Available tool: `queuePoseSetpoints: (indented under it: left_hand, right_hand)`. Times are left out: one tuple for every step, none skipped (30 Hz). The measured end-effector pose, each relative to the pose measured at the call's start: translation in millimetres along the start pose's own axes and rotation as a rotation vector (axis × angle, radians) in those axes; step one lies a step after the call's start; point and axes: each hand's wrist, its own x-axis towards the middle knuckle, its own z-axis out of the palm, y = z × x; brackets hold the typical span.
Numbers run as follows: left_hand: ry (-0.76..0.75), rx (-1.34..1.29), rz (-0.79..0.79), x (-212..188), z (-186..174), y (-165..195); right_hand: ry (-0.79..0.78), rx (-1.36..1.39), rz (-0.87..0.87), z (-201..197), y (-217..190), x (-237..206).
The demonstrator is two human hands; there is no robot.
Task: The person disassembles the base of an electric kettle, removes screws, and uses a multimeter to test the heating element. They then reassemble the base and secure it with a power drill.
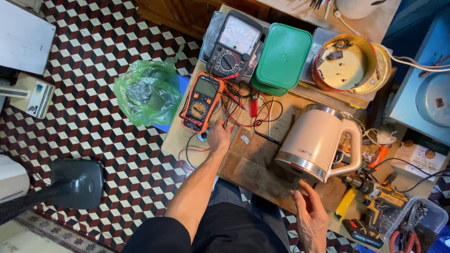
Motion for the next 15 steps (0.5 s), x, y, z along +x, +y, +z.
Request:
queuePoseSetpoints:
  left_hand:
    - [-0.020,0.030,-0.025,2,-3,1]
    - [-0.042,0.060,-0.047,1,-5,1]
    - [-0.010,0.055,-0.015,-1,-7,0]
    - [0.022,0.049,0.016,-5,-9,-4]
    - [0.055,0.044,0.048,-9,-12,-7]
    - [0.082,0.029,0.121,-14,-15,-11]
    - [0.107,0.014,0.194,-20,-17,-17]
    - [0.132,-0.001,0.264,-27,-19,-21]
    - [0.080,0.009,0.207,-32,-18,-24]
    - [0.028,0.018,0.149,-37,-17,-26]
    - [-0.026,0.026,0.092,-40,-16,-28]
    - [-0.017,0.037,0.081,-43,-13,-30]
    - [-0.008,0.046,0.068,-45,-10,-30]
    - [0.002,0.055,0.055,-46,-7,-31]
    - [0.009,0.039,0.047,-46,-3,-31]
  right_hand:
    - [-0.003,-0.010,0.011,1,-3,1]
    - [-0.004,-0.018,0.021,2,-7,2]
    - [-0.014,-0.044,0.020,2,-10,1]
    - [-0.025,-0.070,0.020,3,-14,1]
    - [-0.038,-0.095,0.018,4,-18,1]
    - [-0.040,-0.125,0.026,5,-22,1]
    - [-0.041,-0.155,0.036,7,-26,0]
    - [-0.043,-0.187,0.046,8,-29,-2]
    - [-0.060,-0.191,0.015,10,-33,-3]
    - [-0.077,-0.196,-0.015,12,-36,-3]
    - [-0.093,-0.202,-0.045,13,-39,-5]
    - [-0.091,-0.221,0.028,14,-41,-6]
    - [-0.090,-0.242,0.101,16,-43,-6]
    - [-0.090,-0.263,0.175,17,-45,-6]
    - [-0.107,-0.277,0.150,18,-46,-5]
